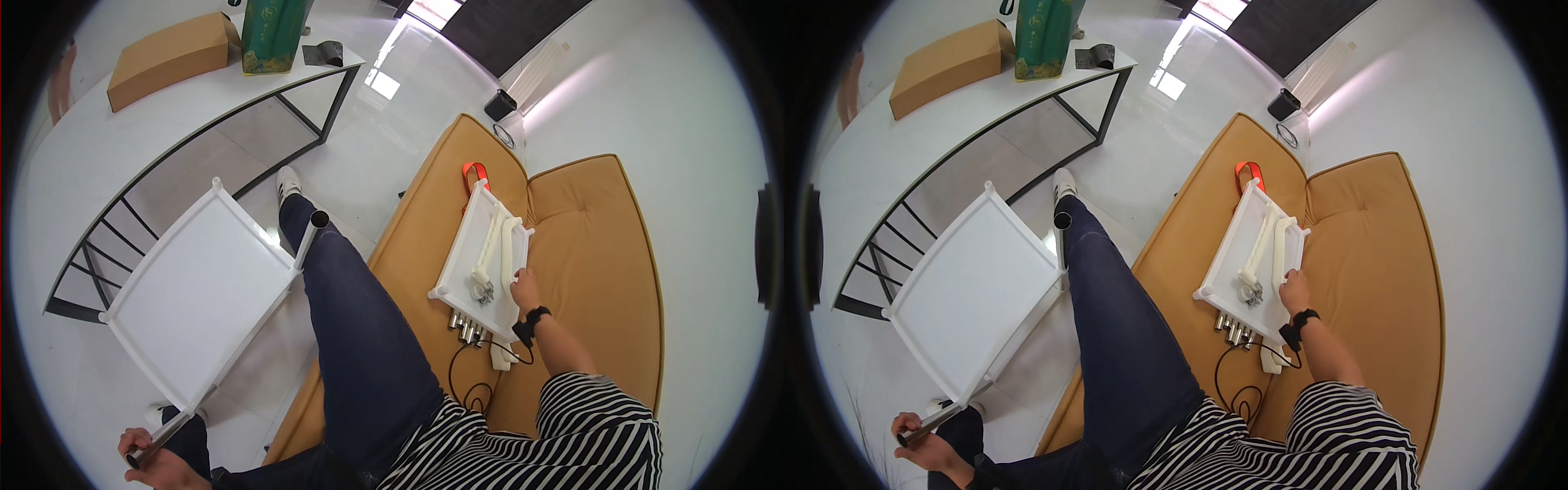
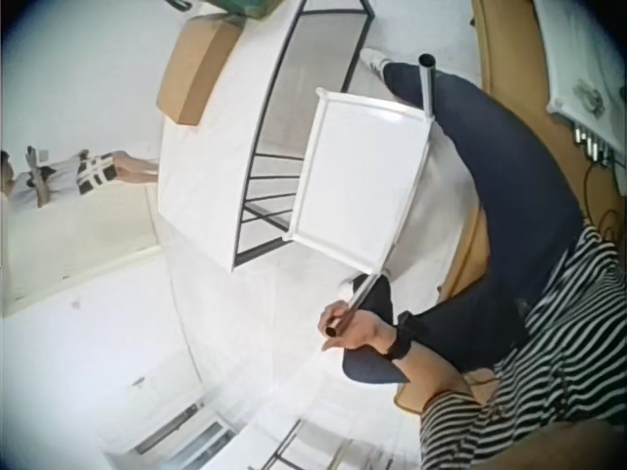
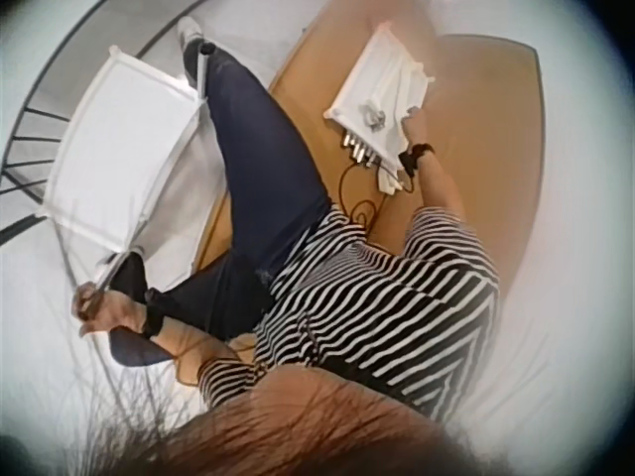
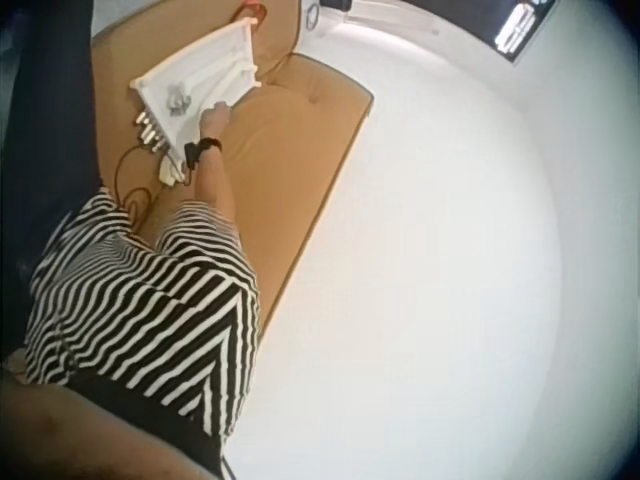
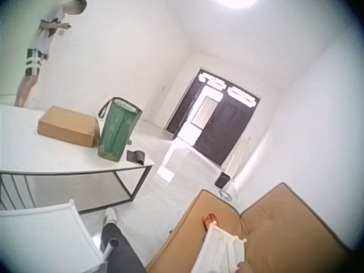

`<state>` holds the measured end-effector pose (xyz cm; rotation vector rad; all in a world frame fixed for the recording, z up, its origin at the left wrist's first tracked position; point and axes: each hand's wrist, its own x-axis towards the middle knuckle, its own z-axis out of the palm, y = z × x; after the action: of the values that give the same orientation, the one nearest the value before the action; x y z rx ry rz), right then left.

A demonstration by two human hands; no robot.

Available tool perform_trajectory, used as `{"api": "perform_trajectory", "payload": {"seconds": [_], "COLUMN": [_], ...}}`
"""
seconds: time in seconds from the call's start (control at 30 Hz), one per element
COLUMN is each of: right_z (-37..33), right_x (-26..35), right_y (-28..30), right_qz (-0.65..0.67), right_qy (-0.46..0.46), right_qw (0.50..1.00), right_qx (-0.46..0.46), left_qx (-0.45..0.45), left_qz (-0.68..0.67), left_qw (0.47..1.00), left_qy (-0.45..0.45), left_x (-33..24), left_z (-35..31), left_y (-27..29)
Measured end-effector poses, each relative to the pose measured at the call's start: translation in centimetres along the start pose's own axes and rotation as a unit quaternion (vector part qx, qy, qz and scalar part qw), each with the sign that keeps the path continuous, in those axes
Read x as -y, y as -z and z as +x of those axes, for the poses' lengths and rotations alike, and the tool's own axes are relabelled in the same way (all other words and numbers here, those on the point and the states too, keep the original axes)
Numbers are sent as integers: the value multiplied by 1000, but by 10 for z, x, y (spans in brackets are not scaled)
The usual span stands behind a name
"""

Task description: Assembling a white plastic utility cart with metal supports while sitting on a couch.

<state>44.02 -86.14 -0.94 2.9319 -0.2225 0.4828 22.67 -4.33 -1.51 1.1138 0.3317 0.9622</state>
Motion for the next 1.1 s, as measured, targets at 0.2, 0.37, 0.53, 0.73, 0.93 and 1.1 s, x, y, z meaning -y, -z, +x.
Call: {"api": "perform_trajectory", "payload": {"seconds": [0.2, 0.37, 0.53, 0.73, 0.93, 1.1], "right_z": [-64, -102, -100, -128, -161, -149], "right_x": [121, 165, 174, 158, 143, 163], "right_y": [52, 32, 13, 32, 106, 69], "right_qz": [101, 168, 40, 74, 61, 286], "right_qy": [-33, -30, -133, -116, 47, -224], "right_qw": [950, 945, 929, 889, 937, 847], "right_qx": [295, 280, 343, 438, 340, 387], "left_qx": [-2, -20, -14, -41, -74, -77], "left_qz": [9, 8, 37, 39, 2, 11], "left_qw": [1000, 999, 999, 998, 997, 997], "left_qy": [-8, -25, -29, -12, -1, -5], "left_x": [0, -9, -16, -17, -26, -21], "left_z": [2, -1, -2, -3, -2, -2], "left_y": [-1, -26, -38, -46, -47, -45]}}
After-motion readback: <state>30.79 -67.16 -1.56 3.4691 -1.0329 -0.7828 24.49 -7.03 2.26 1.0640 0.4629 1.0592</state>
